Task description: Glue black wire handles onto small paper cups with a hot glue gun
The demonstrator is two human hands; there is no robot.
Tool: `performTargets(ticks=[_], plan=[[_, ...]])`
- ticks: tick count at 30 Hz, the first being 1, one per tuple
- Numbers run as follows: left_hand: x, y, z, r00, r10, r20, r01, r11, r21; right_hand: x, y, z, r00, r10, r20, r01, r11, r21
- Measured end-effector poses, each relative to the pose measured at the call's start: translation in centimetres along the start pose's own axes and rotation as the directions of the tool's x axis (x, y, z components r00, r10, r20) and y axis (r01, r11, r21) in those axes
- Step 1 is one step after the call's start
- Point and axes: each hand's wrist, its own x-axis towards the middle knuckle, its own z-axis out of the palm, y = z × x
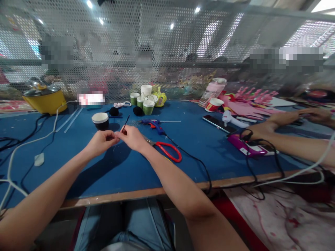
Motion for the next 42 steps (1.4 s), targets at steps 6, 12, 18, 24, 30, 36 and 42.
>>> performTargets(ticks=[6,12,18,24,30,36,42], plan=[[-0.1,0.3,0.0,0.998,0.020,-0.054,-0.013,0.992,0.125,0.2,0.2,0.3,0.998,0.016,-0.067,-0.022,0.996,-0.088],[-0.1,0.1,-0.2,1.000,0.009,-0.004,-0.009,0.999,0.047,-0.1,0.1,0.1,1.000,0.006,0.015,-0.007,0.998,0.058],[0.1,-0.2,-0.2,0.996,-0.039,0.079,0.050,0.988,-0.148,-0.1,-0.3,-0.3,0.997,0.016,0.079,-0.024,0.994,0.105],[0.0,0.2,-1.1,0.987,-0.029,0.155,0.064,0.973,-0.224,-0.1,-0.2,-0.3,0.992,0.077,0.097,-0.091,0.985,0.145],[0.1,0.0,-1.2,0.987,0.055,0.154,-0.035,0.991,-0.127,-0.2,-0.1,-0.3,0.980,0.127,0.153,-0.158,0.964,0.214],[0.1,0.1,-0.9,0.995,0.087,0.057,-0.089,0.996,0.018,-0.1,-0.1,-0.3,0.991,0.107,0.077,-0.114,0.989,0.098],[0.0,0.0,-0.8,0.995,0.098,0.016,-0.099,0.994,0.052,0.0,-0.2,-0.1,0.998,0.058,-0.033,-0.060,0.996,-0.070]])
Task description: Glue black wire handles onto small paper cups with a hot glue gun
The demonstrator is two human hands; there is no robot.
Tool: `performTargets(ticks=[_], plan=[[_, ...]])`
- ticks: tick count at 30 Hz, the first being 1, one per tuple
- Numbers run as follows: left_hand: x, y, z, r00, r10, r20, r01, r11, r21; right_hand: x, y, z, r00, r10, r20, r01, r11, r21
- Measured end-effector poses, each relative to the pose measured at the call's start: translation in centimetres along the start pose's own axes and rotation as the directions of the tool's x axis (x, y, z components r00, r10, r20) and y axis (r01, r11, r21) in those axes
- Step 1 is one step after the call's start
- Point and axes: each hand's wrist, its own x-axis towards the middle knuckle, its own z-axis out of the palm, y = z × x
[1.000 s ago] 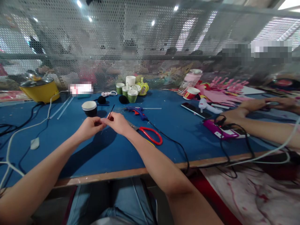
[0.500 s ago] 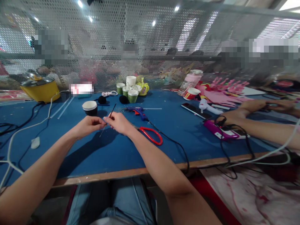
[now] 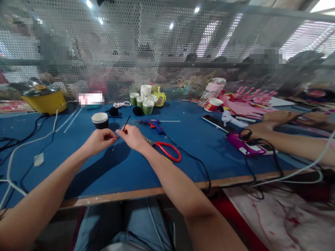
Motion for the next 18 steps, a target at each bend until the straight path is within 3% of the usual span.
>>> performTargets(ticks=[10,18], plan=[[-0.06,0.18,0.31,0.999,-0.013,-0.039,0.013,1.000,0.021,0.02,-0.06,0.31,0.997,-0.016,-0.074,0.011,0.997,-0.077],[0.02,-0.27,0.82,0.998,-0.051,-0.030,0.047,0.993,-0.105,0.02,-0.15,0.33,0.995,-0.006,-0.095,-0.005,0.994,-0.111]])
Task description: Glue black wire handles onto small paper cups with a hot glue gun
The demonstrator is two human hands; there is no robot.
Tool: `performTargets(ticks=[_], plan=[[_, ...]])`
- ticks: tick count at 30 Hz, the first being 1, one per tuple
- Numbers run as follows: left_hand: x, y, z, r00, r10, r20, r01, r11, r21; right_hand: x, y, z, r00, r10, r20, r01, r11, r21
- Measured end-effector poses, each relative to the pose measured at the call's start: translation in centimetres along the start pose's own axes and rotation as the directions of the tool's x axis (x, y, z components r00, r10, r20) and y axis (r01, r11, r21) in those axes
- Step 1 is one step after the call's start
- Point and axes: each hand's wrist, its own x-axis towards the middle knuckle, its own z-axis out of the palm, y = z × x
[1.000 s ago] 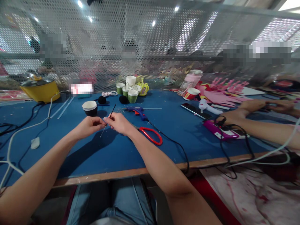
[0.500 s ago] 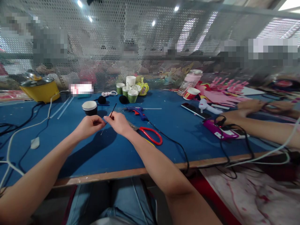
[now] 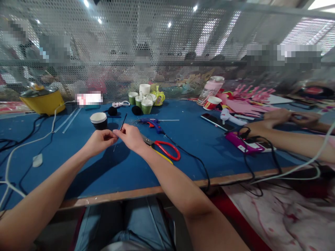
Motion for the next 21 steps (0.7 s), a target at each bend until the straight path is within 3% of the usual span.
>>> performTargets(ticks=[10,17,21], plan=[[-0.09,0.28,0.19,0.999,-0.054,0.005,0.055,0.995,-0.085,-0.06,-0.11,-0.05,1.000,0.010,-0.011,-0.010,1.000,0.018],[-0.05,0.29,-0.17,0.994,-0.081,0.067,0.090,0.985,-0.146,-0.18,0.08,-0.58,0.978,-0.092,0.190,0.024,0.943,0.331],[-0.05,0.64,-0.15,0.993,-0.098,0.061,0.107,0.979,-0.171,-0.11,0.21,-0.61,0.990,-0.072,0.126,0.036,0.964,0.263]])
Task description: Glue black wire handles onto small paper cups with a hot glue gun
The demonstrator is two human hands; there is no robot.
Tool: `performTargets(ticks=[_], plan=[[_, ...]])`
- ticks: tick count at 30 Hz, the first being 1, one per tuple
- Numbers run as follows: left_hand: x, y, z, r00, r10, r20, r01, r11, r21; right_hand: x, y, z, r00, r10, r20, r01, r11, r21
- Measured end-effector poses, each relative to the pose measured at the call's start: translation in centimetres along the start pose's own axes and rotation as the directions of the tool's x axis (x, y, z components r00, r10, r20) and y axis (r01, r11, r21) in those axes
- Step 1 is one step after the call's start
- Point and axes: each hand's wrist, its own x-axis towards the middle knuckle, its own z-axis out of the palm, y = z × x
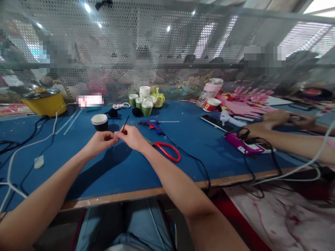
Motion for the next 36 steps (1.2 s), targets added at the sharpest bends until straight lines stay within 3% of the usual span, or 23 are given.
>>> performTargets(ticks=[8,18,25,36], plan=[[0.2,-0.4,0.2,1.000,-0.014,-0.012,0.012,0.996,-0.086,0.2,0.3,0.1,0.997,0.010,-0.083,-0.018,0.995,-0.099],[0.3,-0.7,0.4,1.000,0.019,-0.010,-0.019,1.000,-0.023,0.5,0.7,0.4,0.995,0.001,-0.099,-0.011,0.994,-0.105],[0.2,-0.6,0.1,1.000,-0.011,0.000,0.011,0.998,-0.054,0.2,0.3,0.1,0.997,0.007,0.077,-0.015,0.996,0.094],[0.9,-1.8,0.4,0.997,0.041,-0.066,-0.038,0.998,0.048,0.7,0.7,0.5,0.999,0.006,-0.044,-0.013,0.987,-0.161]])
